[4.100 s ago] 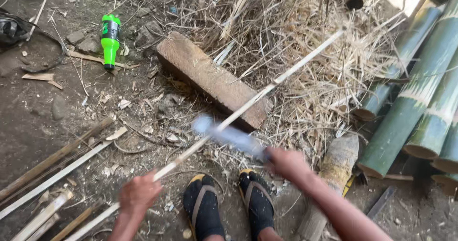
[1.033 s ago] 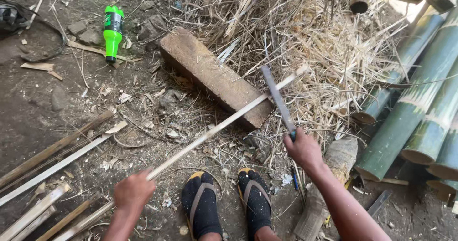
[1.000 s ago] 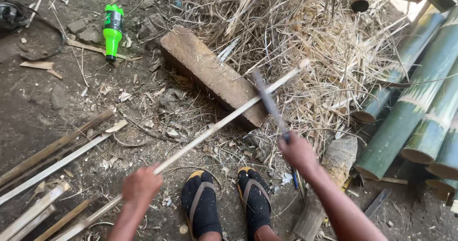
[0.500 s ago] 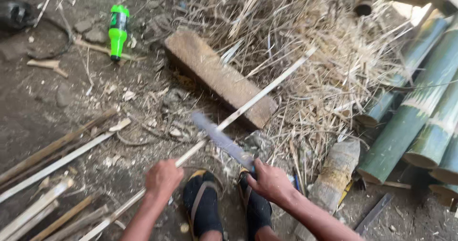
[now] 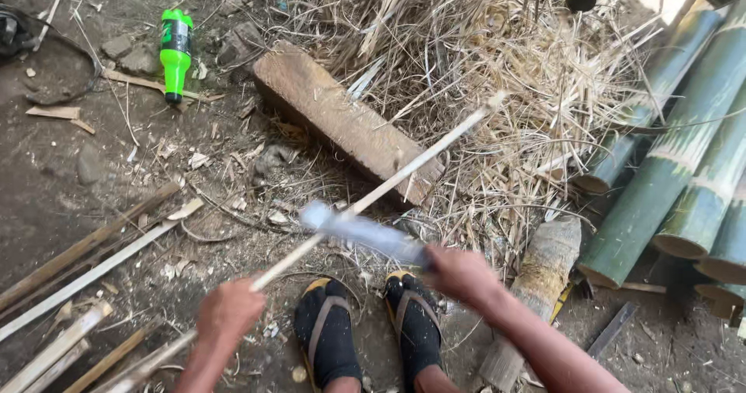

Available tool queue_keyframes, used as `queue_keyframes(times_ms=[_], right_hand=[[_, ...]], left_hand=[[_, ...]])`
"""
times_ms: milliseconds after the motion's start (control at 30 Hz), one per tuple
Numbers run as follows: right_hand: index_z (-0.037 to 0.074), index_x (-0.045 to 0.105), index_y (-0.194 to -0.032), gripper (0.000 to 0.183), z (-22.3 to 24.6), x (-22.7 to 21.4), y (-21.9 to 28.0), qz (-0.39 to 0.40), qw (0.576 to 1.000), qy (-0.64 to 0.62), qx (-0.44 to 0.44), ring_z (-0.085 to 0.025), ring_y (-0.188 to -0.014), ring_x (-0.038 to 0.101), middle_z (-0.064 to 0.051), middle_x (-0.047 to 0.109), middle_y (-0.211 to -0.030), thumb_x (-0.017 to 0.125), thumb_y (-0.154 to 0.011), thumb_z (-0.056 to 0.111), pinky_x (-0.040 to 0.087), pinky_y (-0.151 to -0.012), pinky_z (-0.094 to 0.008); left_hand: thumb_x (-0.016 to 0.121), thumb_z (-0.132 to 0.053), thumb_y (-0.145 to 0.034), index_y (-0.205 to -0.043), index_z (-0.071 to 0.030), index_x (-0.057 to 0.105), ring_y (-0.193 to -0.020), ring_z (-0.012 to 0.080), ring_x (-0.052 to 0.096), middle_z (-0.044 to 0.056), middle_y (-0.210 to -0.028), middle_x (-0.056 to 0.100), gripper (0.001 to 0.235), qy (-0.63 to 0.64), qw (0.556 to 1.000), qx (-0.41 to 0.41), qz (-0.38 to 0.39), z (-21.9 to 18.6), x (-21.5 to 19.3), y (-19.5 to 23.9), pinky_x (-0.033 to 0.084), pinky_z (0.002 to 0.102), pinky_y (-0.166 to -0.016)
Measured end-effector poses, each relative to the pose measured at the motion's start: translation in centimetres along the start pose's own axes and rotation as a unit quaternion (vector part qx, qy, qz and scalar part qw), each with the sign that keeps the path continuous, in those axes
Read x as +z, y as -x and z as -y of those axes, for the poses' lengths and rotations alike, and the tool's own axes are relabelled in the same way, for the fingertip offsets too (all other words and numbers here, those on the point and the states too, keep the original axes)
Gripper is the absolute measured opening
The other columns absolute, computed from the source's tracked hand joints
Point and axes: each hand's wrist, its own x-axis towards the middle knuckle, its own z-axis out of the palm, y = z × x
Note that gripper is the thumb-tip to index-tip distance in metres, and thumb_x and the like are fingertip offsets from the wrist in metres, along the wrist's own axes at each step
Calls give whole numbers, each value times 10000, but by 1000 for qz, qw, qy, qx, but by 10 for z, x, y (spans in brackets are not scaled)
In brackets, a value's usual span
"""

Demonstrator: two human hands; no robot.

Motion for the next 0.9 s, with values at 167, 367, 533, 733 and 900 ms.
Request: queue_keyframes(times_ms=[167, 367, 533, 733, 900], right_hand=[[51, 594, -1088, 394, -83, -28, -36, -214, 956, -134, 147, -277, -699, 728, -145, 725, -802, 562, -981, 429, 608, -680, -437], [19, 574, -1117, 427, -64, -17, -39, -202, 957, -136, 160, -306, -696, 694, -169, 710, -780, 547, -1006, 430, 601, -669, -478], [73, 565, -1160, 414, 10, -17, 0, -109, 986, -119, 40, -225, -678, 714, -93, 708, -852, 543, -947, 427, 612, -596, -406], [84, 580, -1204, 436, -35, -30, -9, -106, 984, -82, 115, -245, -682, 732, -144, 762, -859, 383, -1069, 449, 602, -583, -391], [61, 565, -1178, 418, -20, -10, -2, -78, 972, -171, 143, -237, -735, 740, -104, 739, -894, 534, -997, 436, 646, -594, -388]], left_hand=[[550, -273, -943, -1280, -179, 664, -338, 128, 506, 24, -511, 625, 368, 31, 999, -10, -19, 51, 10, 30, 505, 358, -320], [720, -265, -838, -1191, -12, 596, -446, 155, 595, 97, -932, 648, 452, 117, 980, 110, -115, -88, 1, -35, 489, 299, -298], [673, -341, -950, -931, -75, 742, -423, 109, 513, 48, -595, 642, 275, 136, 990, 29, -9, -155, -34, -43, 343, 273, -364], [537, -113, -966, -1171, -35, 726, -285, 125, 497, 114, -598, 606, 289, 37, 963, 140, -227, -45, -8, 8, 387, 274, -180], [532, -190, -1004, -1146, -63, 719, -373, 101, 522, 55, -562, 645, 267, -11, 997, 22, -77, -37, 11, -16, 404, 271, -281]])
